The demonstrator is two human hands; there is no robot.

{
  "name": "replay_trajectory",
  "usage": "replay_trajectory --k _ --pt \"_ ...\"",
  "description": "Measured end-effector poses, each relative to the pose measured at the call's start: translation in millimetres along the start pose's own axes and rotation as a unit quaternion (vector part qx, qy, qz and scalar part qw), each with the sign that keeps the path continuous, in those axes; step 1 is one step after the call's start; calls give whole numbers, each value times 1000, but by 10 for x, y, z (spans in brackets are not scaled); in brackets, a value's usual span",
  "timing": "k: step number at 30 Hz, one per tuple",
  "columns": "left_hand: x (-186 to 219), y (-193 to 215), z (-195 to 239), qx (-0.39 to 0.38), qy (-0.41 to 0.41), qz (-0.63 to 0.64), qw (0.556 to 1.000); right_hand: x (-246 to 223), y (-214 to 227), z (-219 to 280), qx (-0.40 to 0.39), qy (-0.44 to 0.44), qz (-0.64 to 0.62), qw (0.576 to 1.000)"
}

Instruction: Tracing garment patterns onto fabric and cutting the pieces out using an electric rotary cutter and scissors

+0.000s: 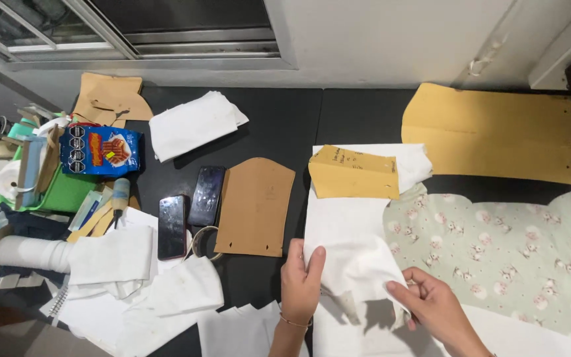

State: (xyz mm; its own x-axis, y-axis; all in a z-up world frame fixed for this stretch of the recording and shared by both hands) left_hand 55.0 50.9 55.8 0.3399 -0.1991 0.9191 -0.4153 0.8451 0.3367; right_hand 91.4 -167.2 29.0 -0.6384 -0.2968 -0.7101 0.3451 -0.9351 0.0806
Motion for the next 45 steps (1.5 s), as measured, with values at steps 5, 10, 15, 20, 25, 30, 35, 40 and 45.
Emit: replay_trajectory --k 5,10,15,20,25,30,35,40,45 --pt "-366 -70 102 8 37 -3 999 216 29 -110 14 -11 38 999" --pt "-708 -215 170 -12 157 -13 987 425 119 -334 27 -19 87 996" --pt "-798 -215 209 -53 203 -47 977 -120 123 -253 93 -1 267 959" --pt "-771 -299 244 -96 192 -66 975 -689 83 -548 145 27 169 975" --pt "-471 -438 318 -84 307 256 913 -831 153 -1398 207 167 208 941" --pt "-651 -505 380 -96 311 276 904 -927 117 -1520 238 138 254 927" --pt "-983 -436 376 -83 236 51 967 -886 305 -1667 283 159 204 924" --pt "-1160 -361 384 -104 248 -67 961 -951 509 -1921 204 134 322 915" --pt "-1125 -345 340 -97 214 -58 970 -911 510 -2105 187 123 323 920"
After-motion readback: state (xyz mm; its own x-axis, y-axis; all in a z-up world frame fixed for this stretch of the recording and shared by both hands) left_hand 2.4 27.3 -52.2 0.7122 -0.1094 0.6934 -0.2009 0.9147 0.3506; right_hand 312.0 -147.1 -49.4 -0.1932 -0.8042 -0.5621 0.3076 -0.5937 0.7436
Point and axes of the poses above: each hand's wrist, its own z-axis away from the middle knuckle, its own y-axis out of the back of the hand, x = y × z, the point moved 7 cm from there along -z, towards the middle knuckle, and after that the axes turned 3 degrees about -y, right-handed, at the moved point
